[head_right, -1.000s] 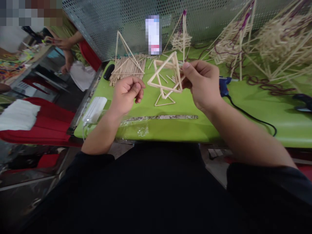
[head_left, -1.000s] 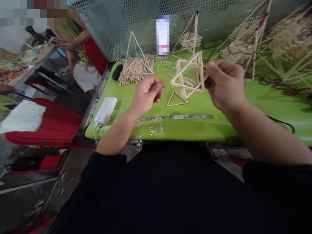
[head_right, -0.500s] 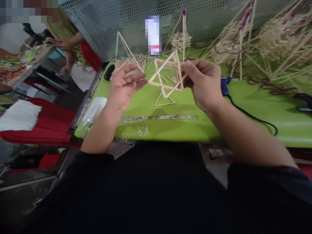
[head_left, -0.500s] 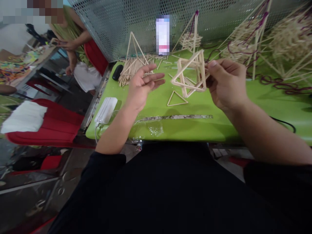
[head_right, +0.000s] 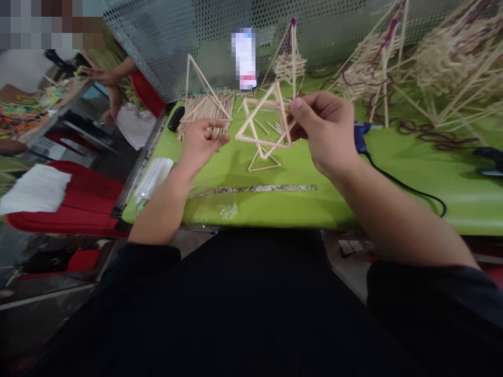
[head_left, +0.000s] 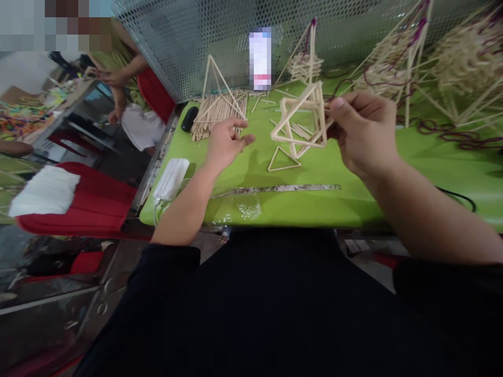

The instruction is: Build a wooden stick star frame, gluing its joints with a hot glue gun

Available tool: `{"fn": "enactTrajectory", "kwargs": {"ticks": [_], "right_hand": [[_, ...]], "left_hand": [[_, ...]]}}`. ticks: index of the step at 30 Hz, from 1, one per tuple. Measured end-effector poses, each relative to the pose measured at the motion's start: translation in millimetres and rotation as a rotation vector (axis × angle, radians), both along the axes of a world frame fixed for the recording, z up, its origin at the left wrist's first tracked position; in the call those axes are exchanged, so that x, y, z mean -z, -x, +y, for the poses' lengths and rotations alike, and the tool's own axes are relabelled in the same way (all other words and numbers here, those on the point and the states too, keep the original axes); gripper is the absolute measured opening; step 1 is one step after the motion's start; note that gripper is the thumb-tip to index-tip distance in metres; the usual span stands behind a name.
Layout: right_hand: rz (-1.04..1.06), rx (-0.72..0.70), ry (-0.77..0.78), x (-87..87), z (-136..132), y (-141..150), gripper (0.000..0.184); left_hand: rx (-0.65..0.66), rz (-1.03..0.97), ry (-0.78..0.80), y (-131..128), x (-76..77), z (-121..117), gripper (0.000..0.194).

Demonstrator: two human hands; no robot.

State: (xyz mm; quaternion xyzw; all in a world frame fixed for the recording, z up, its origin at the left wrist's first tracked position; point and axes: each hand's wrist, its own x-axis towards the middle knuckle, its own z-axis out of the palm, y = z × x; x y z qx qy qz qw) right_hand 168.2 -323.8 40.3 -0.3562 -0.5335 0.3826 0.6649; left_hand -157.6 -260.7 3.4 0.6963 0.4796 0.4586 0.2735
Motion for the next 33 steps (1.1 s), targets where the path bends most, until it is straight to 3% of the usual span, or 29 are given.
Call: {"fn": "enactTrajectory", "kwargs": {"ticks": [4,5,8,10,12,15,16,19,23,27,33], "right_hand": [[-0.034,-0.018,0.023,-2.1,-4.6,2.3,0.045],[-0.038,-0.017,0.031,-2.1,-4.9,2.4,0.047],[-0.051,-0.005,0.065,-2.4,-5.2,1.2,0.051],[-0.077,0.005,0.096,-2.7,-5.1,-0.6,0.051],[-0.107,0.010,0.117,-1.1,-3.6,-2.4,0.051],[-0.119,0.004,0.136,7.8,6.1,-2.7,0.048],[-0.119,-0.001,0.161,12.2,12.0,-1.7,0.046],[-0.099,-0.013,0.293,25.2,37.9,5.6,0.038],[-0.136,0.027,0.425,35.1,84.6,25.5,0.025],[-0.329,-0.043,0.605,39.8,122.8,56.9,0.025],[-0.573,-0.145,0.625,35.2,131.4,90.9,0.039]], "left_hand": [[-0.045,0.173,-0.118,0.8,-4.0,-0.2,0.013],[-0.038,0.198,-0.145,0.2,-5.8,-2.0,0.017],[-0.038,0.238,-0.147,-1.5,-7.7,-7.8,0.053],[-0.060,0.226,-0.113,-2.0,-5.3,-10.1,0.060],[-0.088,0.196,-0.103,-2.2,-2.0,-10.8,0.048],[-0.128,0.166,-0.160,-3.9,0.0,-10.7,0.011],[-0.148,0.172,-0.191,-5.0,-0.6,-11.0,0.008],[-0.205,0.197,-0.253,-9.6,-4.2,-15.1,0.024],[-0.172,0.175,-0.171,-16.1,-10.2,-25.0,0.017],[-0.150,0.279,-0.071,-19.2,-17.6,-32.0,0.019],[-0.082,0.440,-0.007,-20.6,-20.8,-35.7,0.013]]}}
